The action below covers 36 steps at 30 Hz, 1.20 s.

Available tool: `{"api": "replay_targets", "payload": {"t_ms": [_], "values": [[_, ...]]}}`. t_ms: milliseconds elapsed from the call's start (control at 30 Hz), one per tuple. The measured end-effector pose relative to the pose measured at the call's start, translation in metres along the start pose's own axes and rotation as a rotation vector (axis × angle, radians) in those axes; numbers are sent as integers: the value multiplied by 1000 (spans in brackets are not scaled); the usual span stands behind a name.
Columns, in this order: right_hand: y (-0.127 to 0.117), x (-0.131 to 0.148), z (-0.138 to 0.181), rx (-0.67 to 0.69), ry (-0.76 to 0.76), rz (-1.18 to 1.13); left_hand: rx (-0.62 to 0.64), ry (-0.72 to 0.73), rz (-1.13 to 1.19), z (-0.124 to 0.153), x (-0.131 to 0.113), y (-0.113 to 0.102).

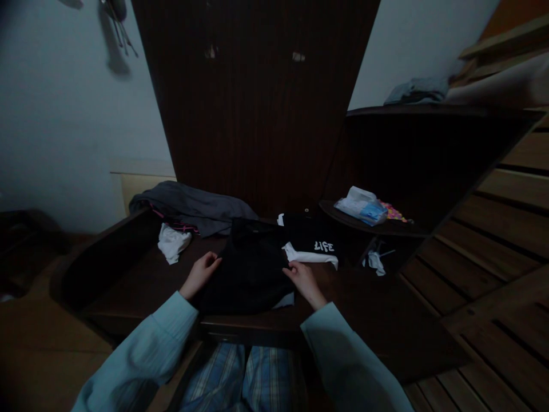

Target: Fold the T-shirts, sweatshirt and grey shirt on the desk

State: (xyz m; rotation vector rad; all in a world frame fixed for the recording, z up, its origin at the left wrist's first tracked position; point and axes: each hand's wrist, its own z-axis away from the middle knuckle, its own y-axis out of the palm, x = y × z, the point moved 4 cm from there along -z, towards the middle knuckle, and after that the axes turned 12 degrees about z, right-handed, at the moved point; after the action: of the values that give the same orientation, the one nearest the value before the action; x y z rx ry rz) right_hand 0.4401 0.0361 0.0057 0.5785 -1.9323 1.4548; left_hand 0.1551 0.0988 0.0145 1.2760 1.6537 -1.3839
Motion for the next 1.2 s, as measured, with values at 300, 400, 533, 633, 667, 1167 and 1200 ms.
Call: {"api": "replay_targets", "payload": {"t_ms": [300,400,533,633,667,1167,1200], "values": [[-9,-7,31,-43,135,-317,57,-93,117,33,-2,-12],[-12,-11,56,-9,127,-365,110,-70,127,63,-8,-20],[-13,-9,83,82,68,-367,187,-45,158,93,-11,-24],[-13,-1,92,126,-19,-378,224,-34,157,99,-9,-23],[-12,1,94,131,-27,-375,223,-30,157,99,-8,-22],[0,-11,87,9,69,-127,127,-31,160,94,1,-18],[0,-12,85,18,54,-145,149,-27,139,92,2,-18]]}}
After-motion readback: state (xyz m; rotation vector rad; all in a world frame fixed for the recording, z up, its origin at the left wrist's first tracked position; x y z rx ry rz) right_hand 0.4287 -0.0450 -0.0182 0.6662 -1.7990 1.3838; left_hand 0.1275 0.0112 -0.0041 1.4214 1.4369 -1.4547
